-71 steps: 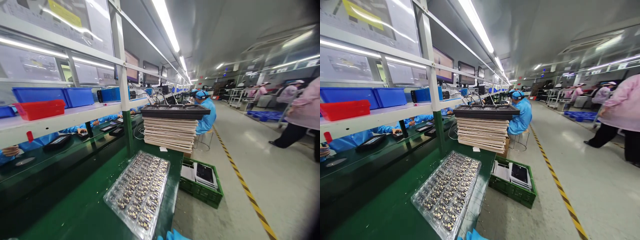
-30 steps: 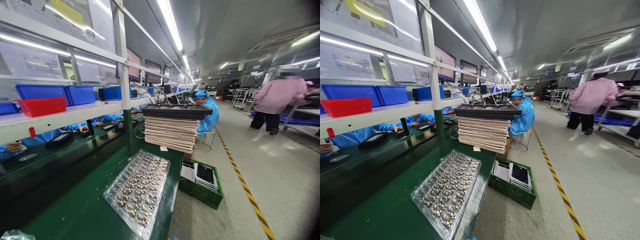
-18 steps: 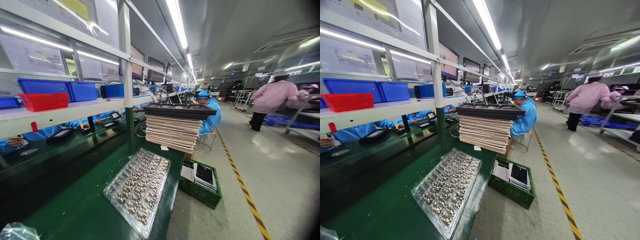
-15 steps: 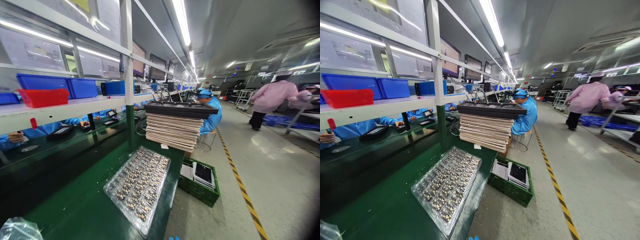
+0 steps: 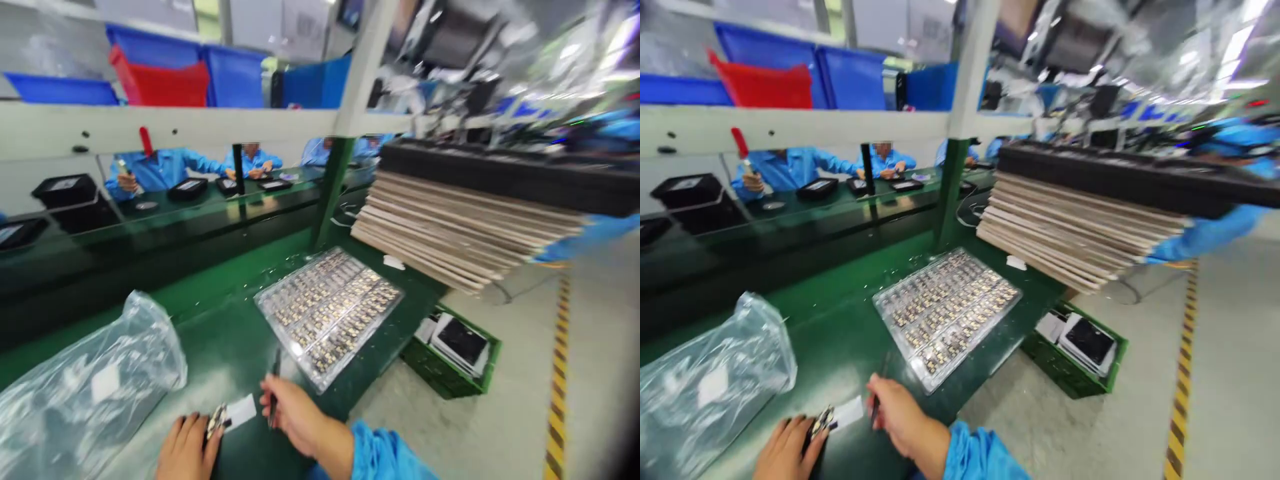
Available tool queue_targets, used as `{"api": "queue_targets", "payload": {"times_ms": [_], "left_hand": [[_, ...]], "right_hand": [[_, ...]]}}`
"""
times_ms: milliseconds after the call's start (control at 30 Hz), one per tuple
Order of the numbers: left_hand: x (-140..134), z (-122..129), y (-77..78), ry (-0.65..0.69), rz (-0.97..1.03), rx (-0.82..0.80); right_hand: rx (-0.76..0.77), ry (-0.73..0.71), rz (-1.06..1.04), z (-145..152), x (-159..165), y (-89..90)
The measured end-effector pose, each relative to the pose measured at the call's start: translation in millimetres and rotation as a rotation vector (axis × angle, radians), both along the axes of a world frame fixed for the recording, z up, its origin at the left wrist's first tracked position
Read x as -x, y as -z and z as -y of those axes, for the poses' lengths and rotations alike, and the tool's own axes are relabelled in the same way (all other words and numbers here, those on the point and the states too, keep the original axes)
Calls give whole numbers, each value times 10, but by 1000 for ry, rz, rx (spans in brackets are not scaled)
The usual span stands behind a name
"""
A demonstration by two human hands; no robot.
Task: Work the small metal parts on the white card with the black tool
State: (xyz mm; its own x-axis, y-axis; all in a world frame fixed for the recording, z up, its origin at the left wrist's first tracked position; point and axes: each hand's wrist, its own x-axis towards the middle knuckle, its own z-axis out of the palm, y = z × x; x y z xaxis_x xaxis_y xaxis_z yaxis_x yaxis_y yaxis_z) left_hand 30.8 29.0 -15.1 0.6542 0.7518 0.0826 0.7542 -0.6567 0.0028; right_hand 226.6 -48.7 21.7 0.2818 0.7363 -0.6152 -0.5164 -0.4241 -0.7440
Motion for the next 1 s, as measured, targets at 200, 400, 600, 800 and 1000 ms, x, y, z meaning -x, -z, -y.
{"api": "queue_targets", "payload": {"times_ms": [200, 400, 600, 800, 1000], "left_hand": [[-81, 156, -214, 1, 64, -75], [-213, 372, -370, 6, 99, -143], [-309, 519, -405, 25, 133, -120], [-314, 564, -333, -13, 107, -122], [-333, 557, -313, 33, 106, -127]], "right_hand": [[35, 128, -67, 143, -35, -18], [21, 193, -81, 209, 60, -2], [63, -94, 251, 258, 154, -8], [-1, -175, 513, 182, 286, -91], [-70, -175, 645, 143, 376, 5]]}}
